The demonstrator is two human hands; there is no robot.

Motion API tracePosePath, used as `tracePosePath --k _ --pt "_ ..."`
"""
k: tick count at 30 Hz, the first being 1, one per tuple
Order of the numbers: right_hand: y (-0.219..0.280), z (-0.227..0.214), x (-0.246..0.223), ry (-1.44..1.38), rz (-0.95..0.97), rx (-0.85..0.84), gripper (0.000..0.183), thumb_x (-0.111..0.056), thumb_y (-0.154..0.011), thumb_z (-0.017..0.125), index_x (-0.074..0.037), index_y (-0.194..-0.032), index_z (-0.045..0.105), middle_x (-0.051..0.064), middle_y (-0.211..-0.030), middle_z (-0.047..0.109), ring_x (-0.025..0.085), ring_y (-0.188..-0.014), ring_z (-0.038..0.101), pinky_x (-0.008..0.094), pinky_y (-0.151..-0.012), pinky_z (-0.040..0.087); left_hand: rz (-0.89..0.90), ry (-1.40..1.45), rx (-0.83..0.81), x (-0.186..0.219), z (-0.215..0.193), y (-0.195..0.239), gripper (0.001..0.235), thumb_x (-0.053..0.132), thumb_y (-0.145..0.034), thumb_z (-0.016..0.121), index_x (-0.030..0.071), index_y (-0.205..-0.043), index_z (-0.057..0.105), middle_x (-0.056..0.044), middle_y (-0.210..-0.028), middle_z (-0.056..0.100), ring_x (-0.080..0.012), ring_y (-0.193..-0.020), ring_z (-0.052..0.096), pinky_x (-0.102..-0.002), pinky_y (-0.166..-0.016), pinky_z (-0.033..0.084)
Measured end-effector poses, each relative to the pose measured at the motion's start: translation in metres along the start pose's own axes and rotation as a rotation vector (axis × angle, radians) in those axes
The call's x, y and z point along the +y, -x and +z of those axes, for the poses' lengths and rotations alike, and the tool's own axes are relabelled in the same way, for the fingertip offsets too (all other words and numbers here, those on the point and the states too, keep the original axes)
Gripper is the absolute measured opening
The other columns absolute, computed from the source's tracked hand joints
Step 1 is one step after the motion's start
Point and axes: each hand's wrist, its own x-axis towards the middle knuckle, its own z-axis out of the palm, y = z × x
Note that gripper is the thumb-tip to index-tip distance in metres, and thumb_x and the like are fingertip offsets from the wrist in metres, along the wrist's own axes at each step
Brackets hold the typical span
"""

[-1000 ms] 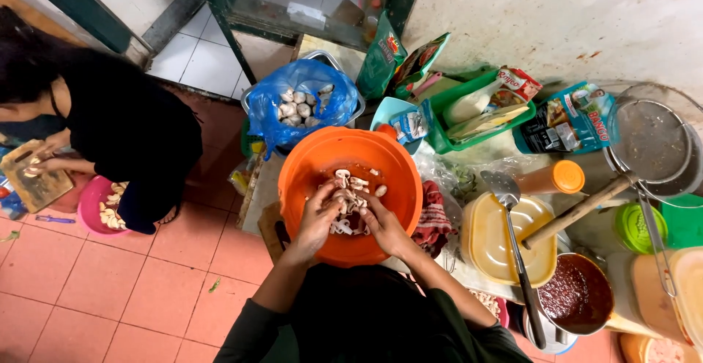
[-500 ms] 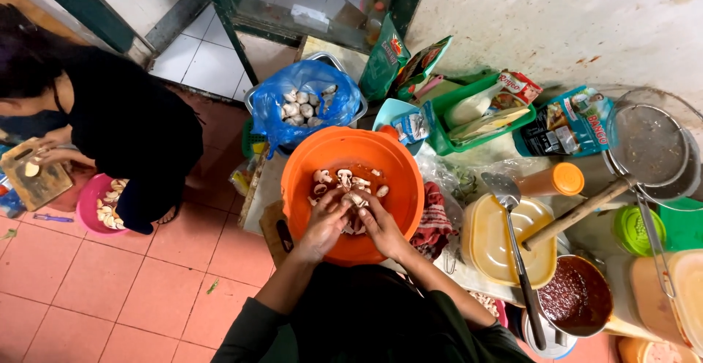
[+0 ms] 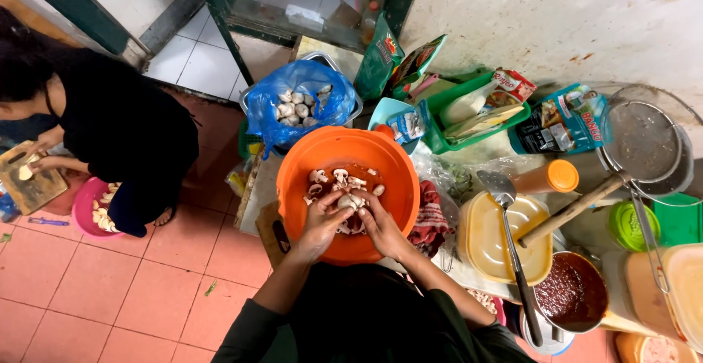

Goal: Preparing mushrooms and meat ingredients in a kitchen setting.

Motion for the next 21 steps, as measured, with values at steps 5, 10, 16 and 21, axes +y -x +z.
tracePosePath --k 5,10,16,21 --pt "-0.008 -0.002 0.029 -0.057 0.024 -0.019 0.039 -0.034 -0.106 0.043 -0.030 -0.144 0.049 0.029 -0.094 0.070 0.042 -0.084 0.069 0.055 -0.082 0.054 -0.068 0.038 -0.002 0.002 0.002 0.000 0.065 -0.011 -0.077 0.080 -0.009 -0.138 0.055 -0.017 -0.105 0.070 -0.0189 -0.089 0.073 -0.031 -0.084 0.064" --pt "-0.004 -0.005 0.026 -0.156 0.029 0.021 0.047 -0.032 -0.107 0.037 -0.022 -0.152 0.042 0.013 -0.076 0.073 0.021 -0.067 0.063 0.034 -0.062 0.050 0.014 0.056 -0.007 0.029 0.030 0.002 0.058 -0.013 -0.080 0.076 -0.008 -0.135 0.059 -0.025 -0.121 0.070 -0.0243 -0.101 0.073 -0.035 -0.092 0.062" --pt "0.010 -0.002 0.002 0.005 0.020 -0.064 0.049 -0.032 -0.107 0.041 -0.027 -0.155 0.039 0.010 -0.082 0.076 0.030 -0.079 0.068 0.045 -0.079 0.054 0.159 0.000 0.001 0.017 0.012 -0.005 0.056 -0.011 -0.083 0.074 -0.005 -0.136 0.059 -0.025 -0.132 0.066 -0.0272 -0.116 0.068 -0.035 -0.098 0.059" --pt "-0.001 0.004 0.026 -0.069 0.006 -0.055 0.047 -0.027 -0.107 0.040 -0.031 -0.154 0.042 0.007 -0.073 0.073 0.021 -0.067 0.062 0.034 -0.066 0.054 0.122 -0.016 -0.029 0.009 0.006 -0.002 0.058 -0.011 -0.081 0.076 -0.004 -0.136 0.060 -0.022 -0.128 0.069 -0.0209 -0.105 0.071 -0.031 -0.091 0.061"
